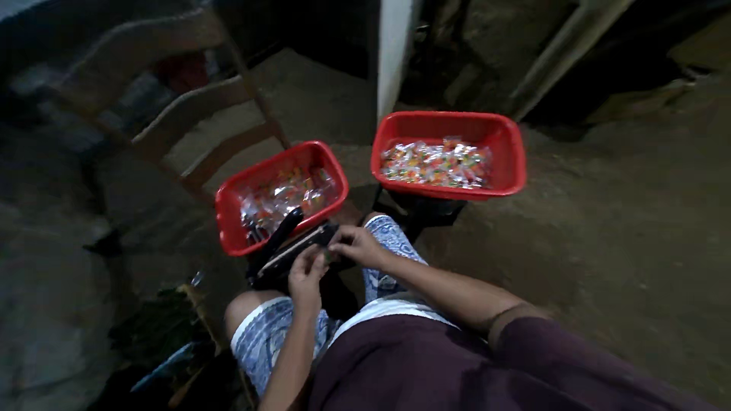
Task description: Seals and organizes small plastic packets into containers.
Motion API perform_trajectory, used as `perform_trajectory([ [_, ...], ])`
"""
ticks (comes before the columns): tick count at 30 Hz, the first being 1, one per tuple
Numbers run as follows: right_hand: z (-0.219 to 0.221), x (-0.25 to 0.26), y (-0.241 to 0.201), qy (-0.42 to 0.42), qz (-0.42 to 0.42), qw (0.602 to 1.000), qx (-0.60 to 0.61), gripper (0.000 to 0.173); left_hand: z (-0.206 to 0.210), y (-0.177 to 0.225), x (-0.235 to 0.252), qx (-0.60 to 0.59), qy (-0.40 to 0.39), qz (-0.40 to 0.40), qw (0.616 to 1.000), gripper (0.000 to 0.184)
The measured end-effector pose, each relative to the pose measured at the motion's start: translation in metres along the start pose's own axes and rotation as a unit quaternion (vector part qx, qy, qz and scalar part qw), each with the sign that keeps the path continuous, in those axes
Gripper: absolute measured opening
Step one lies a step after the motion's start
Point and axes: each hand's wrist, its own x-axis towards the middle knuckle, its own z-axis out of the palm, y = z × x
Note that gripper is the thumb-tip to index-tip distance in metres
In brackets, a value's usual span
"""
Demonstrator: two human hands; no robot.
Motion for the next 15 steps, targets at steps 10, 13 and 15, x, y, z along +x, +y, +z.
perform_trajectory([
  [10, -0.019, -0.031, -0.009, -0.036, -0.059, 0.992, -0.102, 0.023, 0.010, 0.006, -0.016, 0.070, -0.050, 0.085, 0.993, 0.008],
  [13, -0.022, -0.037, -0.009, -0.045, -0.041, 0.992, -0.111, 0.023, 0.010, 0.002, -0.016, 0.079, -0.059, 0.083, 0.992, 0.008],
  [15, -0.024, -0.041, -0.009, -0.054, -0.035, 0.990, -0.128, 0.023, 0.011, 0.000, -0.016, 0.110, -0.068, 0.086, 0.988, 0.006],
])
